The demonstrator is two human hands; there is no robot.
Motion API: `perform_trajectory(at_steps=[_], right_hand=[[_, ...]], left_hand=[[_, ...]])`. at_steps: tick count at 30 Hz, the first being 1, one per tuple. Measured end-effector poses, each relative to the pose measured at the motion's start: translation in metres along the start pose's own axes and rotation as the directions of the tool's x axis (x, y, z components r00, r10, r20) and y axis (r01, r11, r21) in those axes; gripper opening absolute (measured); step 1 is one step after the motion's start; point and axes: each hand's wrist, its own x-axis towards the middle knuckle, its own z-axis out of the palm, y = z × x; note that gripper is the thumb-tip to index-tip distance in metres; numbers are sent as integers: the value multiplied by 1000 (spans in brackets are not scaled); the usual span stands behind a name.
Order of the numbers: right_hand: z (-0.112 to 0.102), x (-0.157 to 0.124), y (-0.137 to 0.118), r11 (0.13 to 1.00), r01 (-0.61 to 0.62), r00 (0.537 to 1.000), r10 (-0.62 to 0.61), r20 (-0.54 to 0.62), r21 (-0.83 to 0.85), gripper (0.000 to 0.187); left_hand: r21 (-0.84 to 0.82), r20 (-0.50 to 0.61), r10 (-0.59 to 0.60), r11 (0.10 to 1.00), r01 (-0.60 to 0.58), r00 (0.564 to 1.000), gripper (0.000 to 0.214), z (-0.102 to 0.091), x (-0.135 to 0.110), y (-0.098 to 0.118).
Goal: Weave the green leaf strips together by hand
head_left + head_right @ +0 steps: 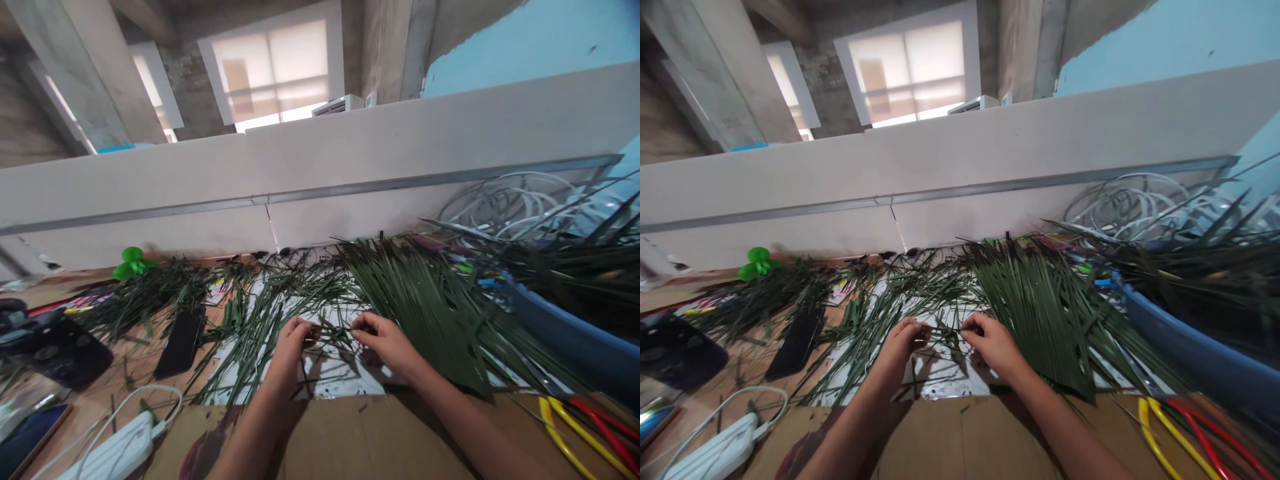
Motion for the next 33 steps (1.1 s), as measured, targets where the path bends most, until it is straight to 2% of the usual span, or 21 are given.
perform_trajectory(at_steps=[5,9,19,26,29,33], right_hand=[[-3,2,-1,995,-48,997,43,60,93,27],[-5,2,-2,994,-85,994,79,81,72,30],[-6,0,-3,999,-38,999,38,34,-20,21],[-9,-2,-7,993,15,1000,-13,10,-118,16],[-11,-2,-5,986,49,999,-50,1,-159,14],[-12,0,0,977,104,994,-110,-21,-184,12]], left_hand=[[-185,-2,-29,982,28,1000,17,0,2,2],[-297,34,-61,953,69,998,20,3,0,3],[-288,-44,-40,957,26,998,30,3,4,-6],[-256,-70,-45,966,25,997,30,4,2,-3],[-247,-52,-65,968,50,997,33,2,1,-1],[-202,48,-106,973,114,993,36,-4,2,4]])
